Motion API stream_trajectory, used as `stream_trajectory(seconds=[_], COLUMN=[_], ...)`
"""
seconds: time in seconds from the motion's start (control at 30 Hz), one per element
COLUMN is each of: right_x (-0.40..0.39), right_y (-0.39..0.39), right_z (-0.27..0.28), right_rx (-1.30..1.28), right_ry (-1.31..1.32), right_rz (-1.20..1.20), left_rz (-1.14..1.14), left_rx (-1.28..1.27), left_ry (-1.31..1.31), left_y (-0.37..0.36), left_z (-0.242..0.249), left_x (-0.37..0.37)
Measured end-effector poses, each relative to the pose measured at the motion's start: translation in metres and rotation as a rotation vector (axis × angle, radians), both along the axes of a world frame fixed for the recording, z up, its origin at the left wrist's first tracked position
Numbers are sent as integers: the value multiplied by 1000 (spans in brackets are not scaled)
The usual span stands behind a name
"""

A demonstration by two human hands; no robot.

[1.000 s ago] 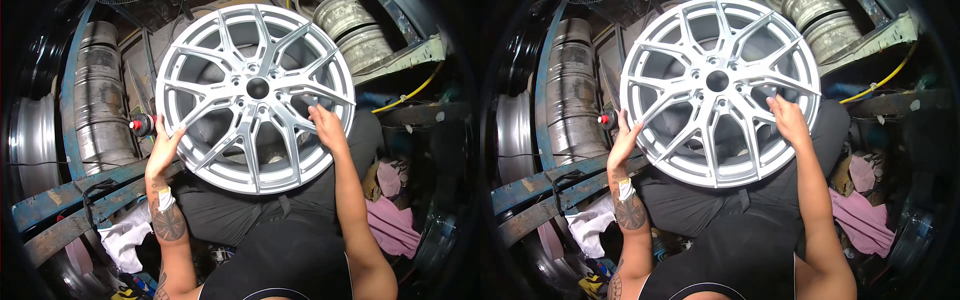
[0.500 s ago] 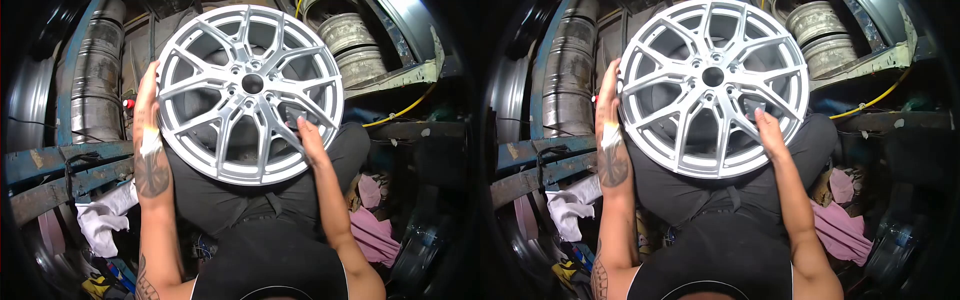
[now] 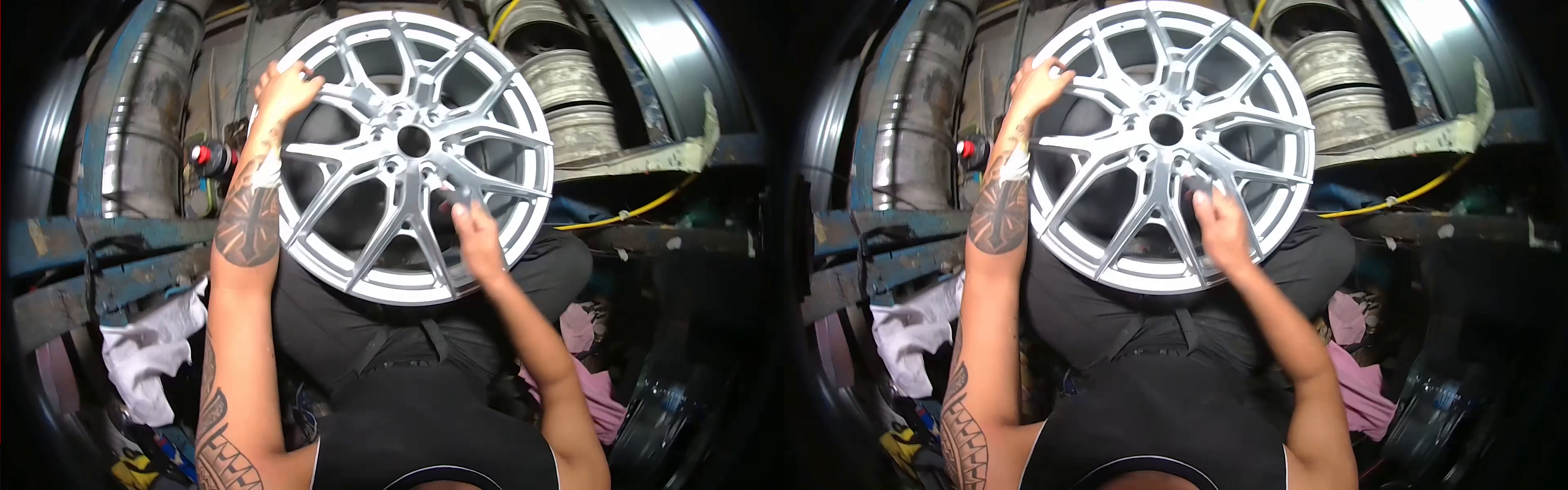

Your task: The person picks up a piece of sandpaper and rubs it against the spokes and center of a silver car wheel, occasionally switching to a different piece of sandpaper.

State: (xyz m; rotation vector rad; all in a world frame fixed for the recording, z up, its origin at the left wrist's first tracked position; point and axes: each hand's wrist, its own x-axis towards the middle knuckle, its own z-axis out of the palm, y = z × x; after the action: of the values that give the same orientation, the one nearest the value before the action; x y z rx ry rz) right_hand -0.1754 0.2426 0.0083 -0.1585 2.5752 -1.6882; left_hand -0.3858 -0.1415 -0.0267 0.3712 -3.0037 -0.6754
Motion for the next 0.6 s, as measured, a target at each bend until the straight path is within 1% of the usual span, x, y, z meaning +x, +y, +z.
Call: stream_trajectory(seconds=[0.03, 0.07, 0.1, 0.13, 0.2, 0.23, 0.27, 0.3, 0.33, 0.43, 0.47, 0.53, 0.57, 0.6], right_x=[-20, -44, -67, -96, -140, -159, -173, -178, -180, -176, -178, -175, -172, -174], right_y=[4, 15, 27, 42, 67, 78, 80, 70, 62, 59, 62, 55, 49, 51], right_z=[22, 25, 27, 17, 3, -4, -9, 3, 6, -3, -1, 13, 18, 10], right_rx=[132, 247, 356, 450, 333, 234, 137, 27, -155, 33, 30, -40, -42, 1], right_ry=[-28, 56, 151, 379, 179, -96, -373, -447, -531, -663, -673, -670, -601, -547], right_rz=[93, 178, 253, 324, 441, 398, 352, 452, 448, 562, 618, 594, 575, 586], left_rz=[4, -3, -12, -13, 2, 29, 59, 90, 96, 96, 93, 92, 84, -6], left_rx=[-60, -128, -143, -159, -181, -229, -235, -241, -228, -176, -157, -114, -144, -100], left_ry=[12, 18, 20, 33, 73, 150, 154, 159, 132, 72, 62, 48, -78, -121], left_y=[4, 9, 13, 15, 21, 18, 14, 10, 8, 5, 5, 9, 12, 6], left_z=[-2, -2, -3, -1, 4, -7, -8, -10, -13, -13, -11, 0, 8, 15], left_x=[4, 9, 15, 17, 27, 29, 36, 42, 55, 81, 85, 95, 98, 104])
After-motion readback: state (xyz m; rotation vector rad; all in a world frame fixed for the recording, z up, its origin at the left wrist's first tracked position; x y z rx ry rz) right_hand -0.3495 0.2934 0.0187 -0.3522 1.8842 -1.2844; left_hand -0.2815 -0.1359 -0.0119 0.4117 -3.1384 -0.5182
